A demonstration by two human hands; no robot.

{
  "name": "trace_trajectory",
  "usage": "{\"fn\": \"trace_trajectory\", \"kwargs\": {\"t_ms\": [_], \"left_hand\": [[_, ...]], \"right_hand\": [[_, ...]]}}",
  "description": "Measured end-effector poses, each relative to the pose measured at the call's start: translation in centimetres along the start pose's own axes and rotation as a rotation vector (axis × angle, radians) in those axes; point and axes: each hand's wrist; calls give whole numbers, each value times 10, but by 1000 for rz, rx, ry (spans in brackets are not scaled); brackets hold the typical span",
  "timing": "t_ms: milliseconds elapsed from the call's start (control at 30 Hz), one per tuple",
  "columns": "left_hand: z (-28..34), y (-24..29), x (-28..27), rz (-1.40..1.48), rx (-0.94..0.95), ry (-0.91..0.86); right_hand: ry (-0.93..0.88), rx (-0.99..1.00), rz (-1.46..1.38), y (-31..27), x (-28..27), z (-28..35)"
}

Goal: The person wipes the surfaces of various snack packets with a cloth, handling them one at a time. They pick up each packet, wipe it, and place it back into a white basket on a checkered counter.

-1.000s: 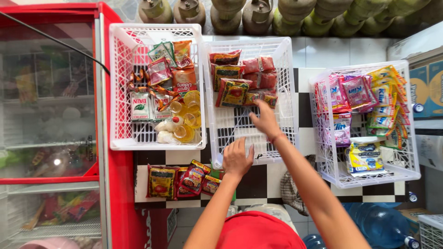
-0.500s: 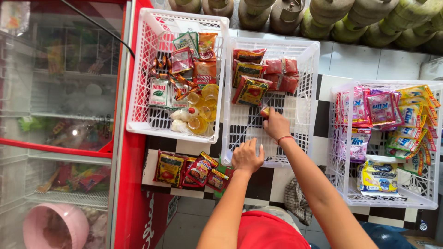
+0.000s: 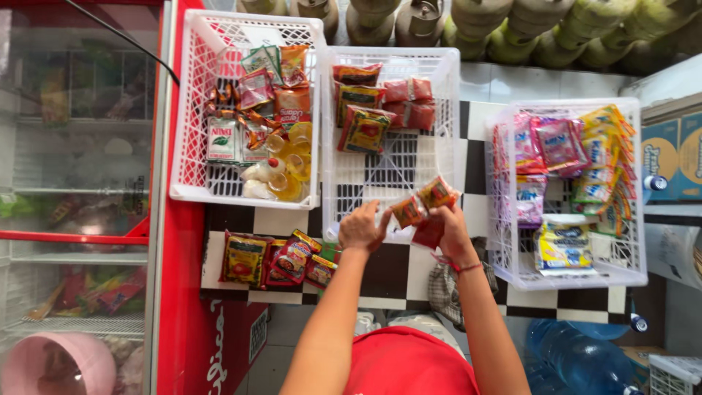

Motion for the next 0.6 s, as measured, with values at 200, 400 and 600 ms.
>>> {"fn": "trace_trajectory", "kwargs": {"t_ms": [200,400,600], "left_hand": [[13,3,-17,540,67,86],[121,12,3,1065,-74,-93],[201,4,18,1154,-410,-124]], "right_hand": [[-117,116,-156,-19,8,86],[-220,275,-136,7,-1,125],[-284,224,129,60,11,133]]}}
Point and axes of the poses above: each hand's wrist, its own z-axis away from the middle knuckle, its own x-axis out of the palm, y = z × x, and after that the axes turned 8 degrees about z, right-handed
